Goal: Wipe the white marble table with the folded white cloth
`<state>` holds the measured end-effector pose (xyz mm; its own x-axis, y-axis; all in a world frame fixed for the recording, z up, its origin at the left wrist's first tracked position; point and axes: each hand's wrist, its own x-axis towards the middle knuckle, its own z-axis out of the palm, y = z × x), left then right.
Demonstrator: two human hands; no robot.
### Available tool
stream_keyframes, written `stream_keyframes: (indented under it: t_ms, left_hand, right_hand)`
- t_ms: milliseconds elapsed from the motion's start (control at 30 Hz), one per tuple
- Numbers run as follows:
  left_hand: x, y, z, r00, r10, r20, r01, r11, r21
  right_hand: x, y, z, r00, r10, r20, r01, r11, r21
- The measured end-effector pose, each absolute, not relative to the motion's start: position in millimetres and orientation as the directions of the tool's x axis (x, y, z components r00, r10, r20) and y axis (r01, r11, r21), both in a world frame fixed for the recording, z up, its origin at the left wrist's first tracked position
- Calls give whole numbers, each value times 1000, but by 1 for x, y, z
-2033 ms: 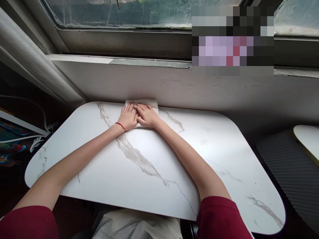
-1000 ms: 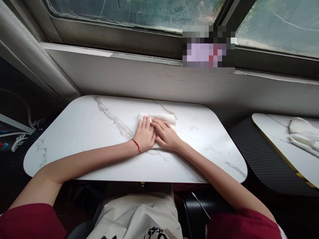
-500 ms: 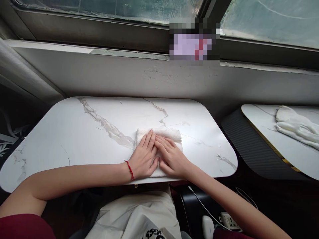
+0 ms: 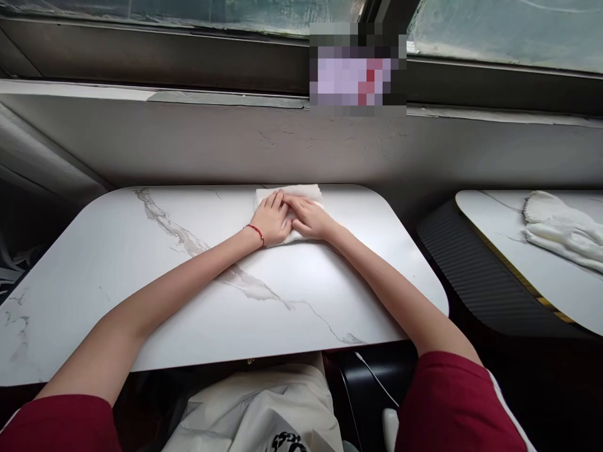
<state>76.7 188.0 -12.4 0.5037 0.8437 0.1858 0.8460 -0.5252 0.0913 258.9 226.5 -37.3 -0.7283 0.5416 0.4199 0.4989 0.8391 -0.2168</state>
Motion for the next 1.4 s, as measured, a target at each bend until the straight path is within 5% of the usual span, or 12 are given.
stream_keyframes:
  t_ms: [233, 733, 1133, 1400]
  left_hand:
    - [106, 241, -10, 437, 874, 210, 880, -464, 98]
    - [102, 219, -11, 435, 875, 214, 886, -458, 72]
    - [116, 77, -17, 650, 734, 195, 744, -667, 30]
    - [174, 11, -8, 763, 632, 135, 636, -771, 19]
  right_hand:
    - [269, 275, -29, -578, 691, 435, 616, 718, -323]
    - [260, 251, -35, -533, 708, 464, 669, 688, -281]
    - [305, 80, -39, -610, 626, 485, 617, 760, -205]
    - [360, -13, -28, -574, 711, 405, 706, 681, -194]
